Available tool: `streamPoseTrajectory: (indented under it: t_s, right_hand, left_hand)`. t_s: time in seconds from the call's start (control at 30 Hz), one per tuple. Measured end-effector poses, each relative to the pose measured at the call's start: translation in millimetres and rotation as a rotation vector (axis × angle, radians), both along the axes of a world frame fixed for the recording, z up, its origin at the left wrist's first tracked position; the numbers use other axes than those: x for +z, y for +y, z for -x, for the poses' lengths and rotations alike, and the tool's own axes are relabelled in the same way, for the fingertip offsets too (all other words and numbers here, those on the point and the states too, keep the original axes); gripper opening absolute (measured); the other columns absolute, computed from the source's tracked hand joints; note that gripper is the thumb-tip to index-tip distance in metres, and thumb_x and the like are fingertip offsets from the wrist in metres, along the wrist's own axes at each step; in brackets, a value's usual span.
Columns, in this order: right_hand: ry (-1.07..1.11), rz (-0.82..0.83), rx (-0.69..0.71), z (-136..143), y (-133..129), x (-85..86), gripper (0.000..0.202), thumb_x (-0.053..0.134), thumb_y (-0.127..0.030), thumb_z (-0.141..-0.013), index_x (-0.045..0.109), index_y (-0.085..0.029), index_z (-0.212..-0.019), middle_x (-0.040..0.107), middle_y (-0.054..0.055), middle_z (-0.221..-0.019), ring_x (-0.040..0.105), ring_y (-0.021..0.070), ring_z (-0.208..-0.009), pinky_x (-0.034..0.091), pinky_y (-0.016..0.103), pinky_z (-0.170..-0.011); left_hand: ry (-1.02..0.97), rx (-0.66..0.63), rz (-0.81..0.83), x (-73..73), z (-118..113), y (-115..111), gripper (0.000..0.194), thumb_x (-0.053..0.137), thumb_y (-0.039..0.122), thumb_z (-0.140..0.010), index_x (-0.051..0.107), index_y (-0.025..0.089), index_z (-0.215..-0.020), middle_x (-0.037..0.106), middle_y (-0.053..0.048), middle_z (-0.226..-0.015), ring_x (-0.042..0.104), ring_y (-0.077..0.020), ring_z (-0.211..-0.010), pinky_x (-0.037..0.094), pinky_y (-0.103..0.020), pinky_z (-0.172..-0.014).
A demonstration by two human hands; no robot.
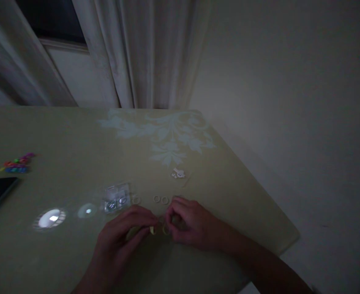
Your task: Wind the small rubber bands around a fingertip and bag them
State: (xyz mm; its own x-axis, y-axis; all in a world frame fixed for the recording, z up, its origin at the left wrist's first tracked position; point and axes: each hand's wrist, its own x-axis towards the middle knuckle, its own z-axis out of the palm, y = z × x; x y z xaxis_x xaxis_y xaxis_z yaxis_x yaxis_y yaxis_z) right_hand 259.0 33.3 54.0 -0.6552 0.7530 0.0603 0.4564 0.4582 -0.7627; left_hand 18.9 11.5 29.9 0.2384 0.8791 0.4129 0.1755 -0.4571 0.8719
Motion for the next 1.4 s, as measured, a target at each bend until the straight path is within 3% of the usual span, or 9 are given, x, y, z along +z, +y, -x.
streamPoseTrajectory:
  t_s: [0.1,0.27,0.4,0.5,0.7,0.93,1.13,1.27,1.4]
  right_hand:
    - [0.211,0.153,-0.112,3.2,-0.4,1.9,0.008,0.065,-0.026,-0.095,0.062,-0.02,-0.091,0.053,-0.002,-0.083,0.048,0.0117,-0.071,0.039,0.023,-0.063]
    - [0.308,0.356,-0.092,12.8,-8.9,-6.6,0.015,0.066,-0.033,-0.097,0.067,-0.018,-0.098,0.051,-0.004,-0.076,0.043,0.0101,-0.065,0.034,0.021,-0.056]
    - [0.259,0.2,-0.193,2.0,4.8,-5.4,0.015,0.068,-0.032,-0.098,0.073,-0.018,-0.098,0.058,-0.001,-0.084,0.051,0.0113,-0.07,0.039,0.023,-0.062]
    - [0.028,-0.009,-0.281,-15.2,23.3,-2.5,0.006,0.07,-0.023,-0.096,0.073,-0.018,-0.095,0.063,0.001,-0.087,0.057,0.0138,-0.075,0.042,0.026,-0.07]
    - [-0.314,-0.002,-0.225,-26.7,33.2,-6.8,0.01,0.081,-0.023,-0.088,0.075,-0.017,-0.093,0.067,0.002,-0.087,0.06,0.0168,-0.079,0.039,0.027,-0.072]
    - [-0.336,-0.011,-0.148,-20.0,24.5,-11.3,0.006,0.073,-0.015,-0.087,0.072,-0.017,-0.093,0.067,0.002,-0.089,0.06,0.0165,-0.081,0.038,0.027,-0.074]
    - [-0.218,0.044,-0.238,-20.7,30.6,-6.2,0.009,0.075,-0.012,-0.081,0.07,-0.017,-0.086,0.06,-0.002,-0.08,0.053,0.0126,-0.071,0.036,0.024,-0.066]
    - [-0.237,-0.032,-0.28,-24.5,36.6,-8.1,0.01,0.074,-0.009,-0.082,0.071,-0.016,-0.089,0.062,0.0,-0.083,0.054,0.0138,-0.075,0.037,0.025,-0.069]
    - [-0.207,-0.045,-0.141,-22.8,35.9,-13.5,0.008,0.08,-0.02,-0.086,0.074,-0.017,-0.091,0.063,0.0,-0.083,0.056,0.0141,-0.075,0.038,0.025,-0.07]
  left_hand:
    - [0.021,-0.057,-0.048,-0.3,-1.4,0.8,0.025,0.069,0.011,-0.093,0.079,0.033,-0.101,0.079,0.003,-0.089,0.076,-0.0126,-0.081,0.059,-0.017,-0.072]
    - [0.034,-0.12,-0.104,-11.4,0.5,-2.0,0.033,0.064,0.007,-0.096,0.075,0.032,-0.114,0.076,0.001,-0.094,0.074,-0.0118,-0.082,0.059,-0.017,-0.072]
    - [0.077,-0.059,-0.114,-12.6,3.0,-2.2,0.03,0.064,0.009,-0.096,0.075,0.032,-0.111,0.076,0.001,-0.097,0.074,-0.0128,-0.088,0.059,-0.019,-0.077]
    - [0.108,-0.008,-0.104,-8.6,2.1,-2.2,0.027,0.065,0.012,-0.097,0.075,0.033,-0.112,0.077,0.001,-0.099,0.075,-0.0138,-0.092,0.059,-0.02,-0.081]
    - [0.095,0.006,-0.064,-5.2,-0.9,-3.7,0.02,0.066,0.017,-0.098,0.072,0.033,-0.108,0.077,0.003,-0.098,0.074,-0.0128,-0.092,0.058,-0.02,-0.083]
    - [0.099,-0.01,-0.055,-4.7,-2.1,-1.9,0.017,0.065,0.018,-0.098,0.073,0.032,-0.106,0.077,0.001,-0.096,0.074,-0.0143,-0.089,0.058,-0.022,-0.081]
    - [0.089,0.019,-0.022,0.2,-6.0,-0.7,0.013,0.068,0.021,-0.096,0.077,0.03,-0.1,0.08,0.002,-0.089,0.077,-0.0149,-0.08,0.06,-0.021,-0.072]
    - [0.107,0.02,-0.006,-3.2,-6.4,1.5,0.015,0.068,0.019,-0.094,0.077,0.03,-0.099,0.081,0.003,-0.088,0.077,-0.014,-0.077,0.059,-0.021,-0.071]
    - [0.128,0.012,-0.013,-7.9,-4.6,4.2,0.014,0.067,0.02,-0.096,0.077,0.029,-0.099,0.08,0.002,-0.089,0.076,-0.0146,-0.079,0.058,-0.022,-0.072]
